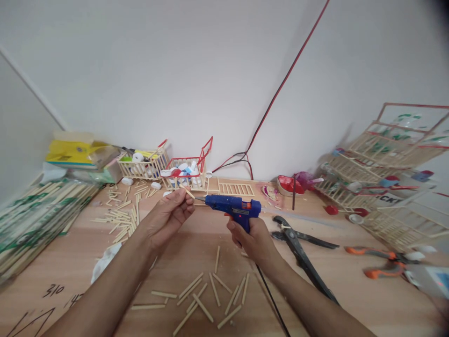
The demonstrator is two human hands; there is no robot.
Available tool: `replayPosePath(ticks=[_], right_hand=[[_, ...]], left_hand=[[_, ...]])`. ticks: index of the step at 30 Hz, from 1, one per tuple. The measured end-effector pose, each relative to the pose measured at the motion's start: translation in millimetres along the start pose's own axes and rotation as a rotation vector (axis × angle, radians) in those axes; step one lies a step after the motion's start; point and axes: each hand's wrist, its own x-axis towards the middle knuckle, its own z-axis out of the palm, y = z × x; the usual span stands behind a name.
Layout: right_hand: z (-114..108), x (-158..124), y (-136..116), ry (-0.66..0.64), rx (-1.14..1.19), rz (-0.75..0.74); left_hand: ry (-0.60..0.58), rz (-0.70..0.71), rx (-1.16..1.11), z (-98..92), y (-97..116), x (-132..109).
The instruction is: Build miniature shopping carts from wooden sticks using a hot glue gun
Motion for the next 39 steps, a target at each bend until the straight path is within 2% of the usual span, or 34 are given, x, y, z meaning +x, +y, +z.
replayPosePath(ticks=[10,24,32,36,39], right_hand=[[1,-2,-5,-0.027,0.016,0.030],[1,-1,-4,0.003,-0.011,0.021],[0,-1,-3,0.011,-0.005,0.031],[0,-1,3,0.000,0.069,0.021],[0,-3,2,-0.059,0.133,0.030]], left_hand=[[0.005,0.017,0.005,0.9,1,2],[-0.008,0.022,0.027,5.0,2,0],[-0.008,-0.005,0.115,5.3,2,0],[0.048,0.014,0.212,0.2,0,2],[0.111,0.071,0.239,-3.0,0,4]])
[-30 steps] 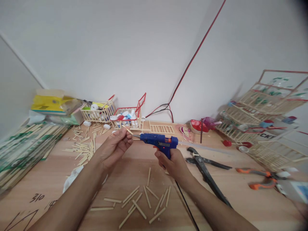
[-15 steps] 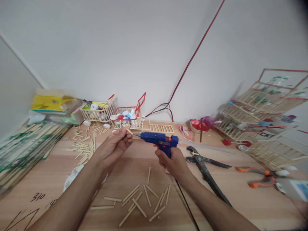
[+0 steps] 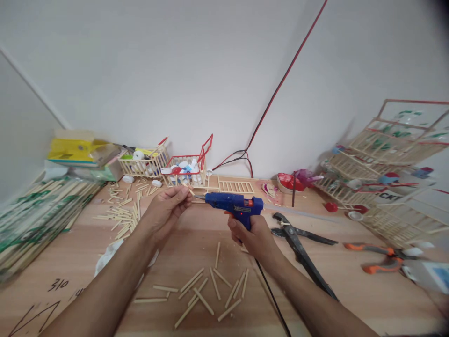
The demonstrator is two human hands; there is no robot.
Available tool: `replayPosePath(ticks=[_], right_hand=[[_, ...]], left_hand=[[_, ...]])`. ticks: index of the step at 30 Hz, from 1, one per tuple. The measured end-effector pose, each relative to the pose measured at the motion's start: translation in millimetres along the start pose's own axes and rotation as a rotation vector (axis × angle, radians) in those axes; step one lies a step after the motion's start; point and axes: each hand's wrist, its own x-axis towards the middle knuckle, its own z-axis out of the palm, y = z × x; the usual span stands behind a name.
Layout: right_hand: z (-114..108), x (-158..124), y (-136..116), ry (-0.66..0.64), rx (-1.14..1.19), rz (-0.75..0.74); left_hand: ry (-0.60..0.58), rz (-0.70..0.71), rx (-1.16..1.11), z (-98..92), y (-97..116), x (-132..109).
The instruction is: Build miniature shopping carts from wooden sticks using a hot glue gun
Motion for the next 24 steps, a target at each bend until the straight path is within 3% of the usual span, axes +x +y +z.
replayPosePath(ticks=[5,10,13,16,20,24], right_hand=[[-2,-1,-8,-0.174,-0.026,0.053],[-12,6,-14,-0.176,0.058,0.064],[-29,6,-23,-0.047,0.239,0.029],[-55,-8,-29,0.165,0.366,0.075],[-103,-47,-21,0.473,0.510,0.160],[-150,-95,6,0.600,0.600,0.243]], left_hand=[[0.053,0.112,-0.041,1.2,8,0],[-0.022,0.140,-0.100,4.1,18,0],[-0.008,0.145,-0.086,3.5,21,0],[0.008,0.138,-0.083,2.5,23,-1],[0.013,0.131,-0.056,4.5,26,-2],[0.063,0.122,0.029,9.0,25,-4]])
